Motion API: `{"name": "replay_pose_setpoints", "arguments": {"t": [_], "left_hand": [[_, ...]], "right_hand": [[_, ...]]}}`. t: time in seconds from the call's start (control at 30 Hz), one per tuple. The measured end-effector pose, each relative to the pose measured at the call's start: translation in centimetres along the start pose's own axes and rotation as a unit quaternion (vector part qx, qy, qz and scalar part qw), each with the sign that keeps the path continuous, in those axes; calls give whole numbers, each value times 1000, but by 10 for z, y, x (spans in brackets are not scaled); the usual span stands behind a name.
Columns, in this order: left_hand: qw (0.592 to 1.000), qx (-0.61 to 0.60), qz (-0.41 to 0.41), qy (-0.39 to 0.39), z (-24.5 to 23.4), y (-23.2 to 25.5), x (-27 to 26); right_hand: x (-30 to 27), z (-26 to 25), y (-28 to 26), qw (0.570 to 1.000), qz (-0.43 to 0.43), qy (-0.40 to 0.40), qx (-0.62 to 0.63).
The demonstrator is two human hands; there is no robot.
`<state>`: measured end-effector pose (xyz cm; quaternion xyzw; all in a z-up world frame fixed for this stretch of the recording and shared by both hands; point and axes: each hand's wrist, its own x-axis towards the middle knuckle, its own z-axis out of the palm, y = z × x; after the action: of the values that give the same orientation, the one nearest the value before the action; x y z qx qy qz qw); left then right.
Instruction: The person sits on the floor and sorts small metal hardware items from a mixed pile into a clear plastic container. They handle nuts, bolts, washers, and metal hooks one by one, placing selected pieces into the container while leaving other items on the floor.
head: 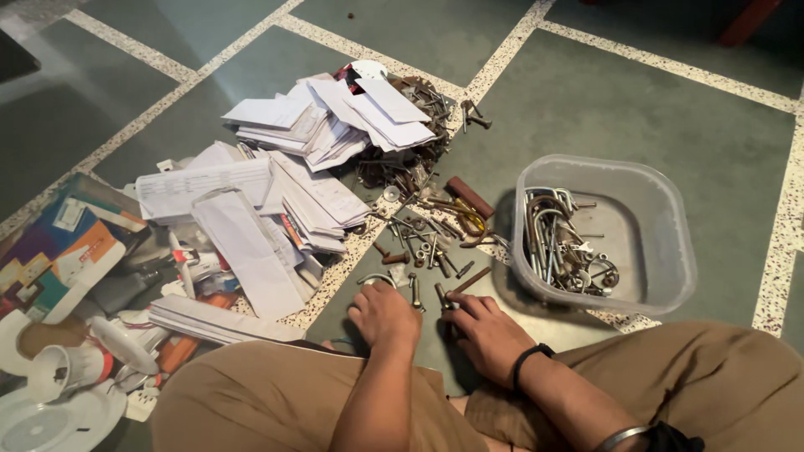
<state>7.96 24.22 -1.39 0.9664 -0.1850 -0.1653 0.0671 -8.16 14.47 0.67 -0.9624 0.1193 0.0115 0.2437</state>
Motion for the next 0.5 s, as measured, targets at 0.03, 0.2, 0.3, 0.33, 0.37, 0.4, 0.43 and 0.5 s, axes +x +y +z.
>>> {"name": "replay_pose_setpoints", "arguments": {"t": [0.03,0.2,0.3,0.33,0.37,0.4,0.43,0.5], "left_hand": [[1000,4,1,6,3,-2,2],[996,18,49,72,8,-4,5],[986,-49,71,143,0,3,1],[983,-84,75,147,-4,5,0],[978,-118,79,151,-8,7,-1],[970,-154,94,161,-12,8,-4],[960,-190,111,171,-16,10,-5],[938,-269,150,159,-23,14,-9]], "right_hand": [[0,0,0,1000,0,1,0],[1,-1,-1,1000,-7,7,-1],[2,-4,-1,1000,-12,16,12],[1,-4,-2,999,-15,36,12],[2,-6,-3,998,-18,56,13],[2,-7,-4,997,-20,77,13],[4,-10,-5,993,-19,110,32],[6,-15,-8,982,-16,176,70]]}}
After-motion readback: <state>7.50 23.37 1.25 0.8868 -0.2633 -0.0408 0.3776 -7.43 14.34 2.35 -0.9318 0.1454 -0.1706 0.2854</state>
